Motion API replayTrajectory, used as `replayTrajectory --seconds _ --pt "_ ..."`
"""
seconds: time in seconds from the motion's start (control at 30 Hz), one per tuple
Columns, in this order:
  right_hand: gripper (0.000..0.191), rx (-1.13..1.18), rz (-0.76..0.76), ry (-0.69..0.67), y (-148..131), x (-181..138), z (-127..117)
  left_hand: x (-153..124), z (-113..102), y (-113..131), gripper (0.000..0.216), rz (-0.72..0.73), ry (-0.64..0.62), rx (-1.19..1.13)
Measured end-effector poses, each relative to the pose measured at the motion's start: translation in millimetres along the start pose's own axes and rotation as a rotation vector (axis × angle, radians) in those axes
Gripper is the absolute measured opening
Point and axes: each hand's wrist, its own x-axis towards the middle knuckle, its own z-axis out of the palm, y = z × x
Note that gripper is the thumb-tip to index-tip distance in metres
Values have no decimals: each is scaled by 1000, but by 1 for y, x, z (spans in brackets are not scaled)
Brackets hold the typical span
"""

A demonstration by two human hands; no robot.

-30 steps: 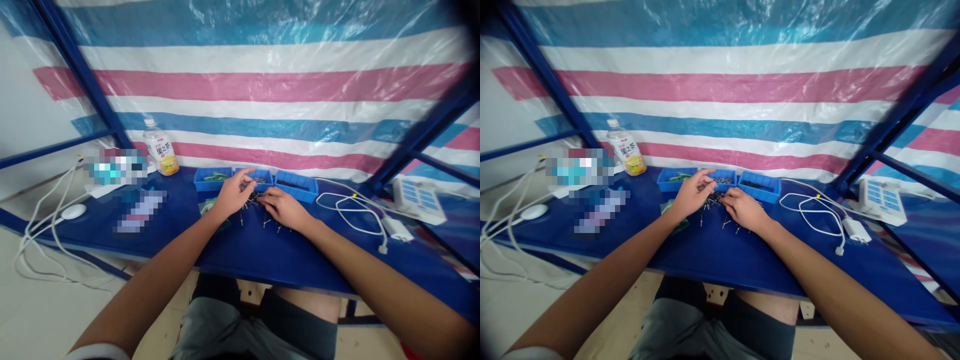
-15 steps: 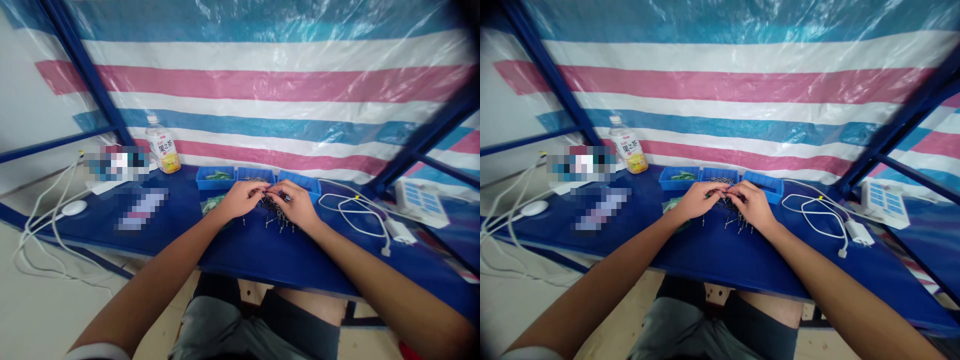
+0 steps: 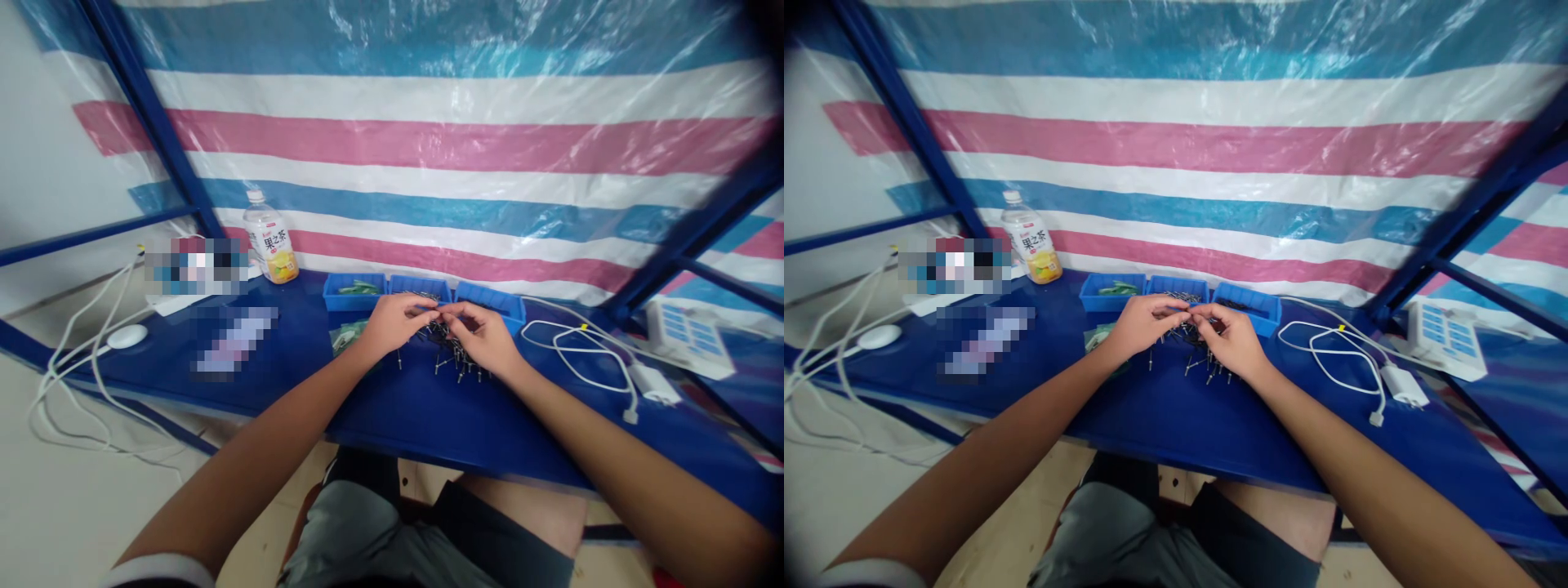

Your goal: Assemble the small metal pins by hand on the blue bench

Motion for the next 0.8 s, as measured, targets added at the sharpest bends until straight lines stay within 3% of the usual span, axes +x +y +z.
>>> replayTrajectory --seconds 0.27,0.5,0.8 --pt "39 91 -6 70 2 4 -1 2 2 -4 9 33 10 30" --pt "25 -46 -19 -6 4 2 2 2 3 -7 15 55 -42 119" --pt "8 -194 -27 48 0 2 1 2 1 -2 12 82 -11 104"
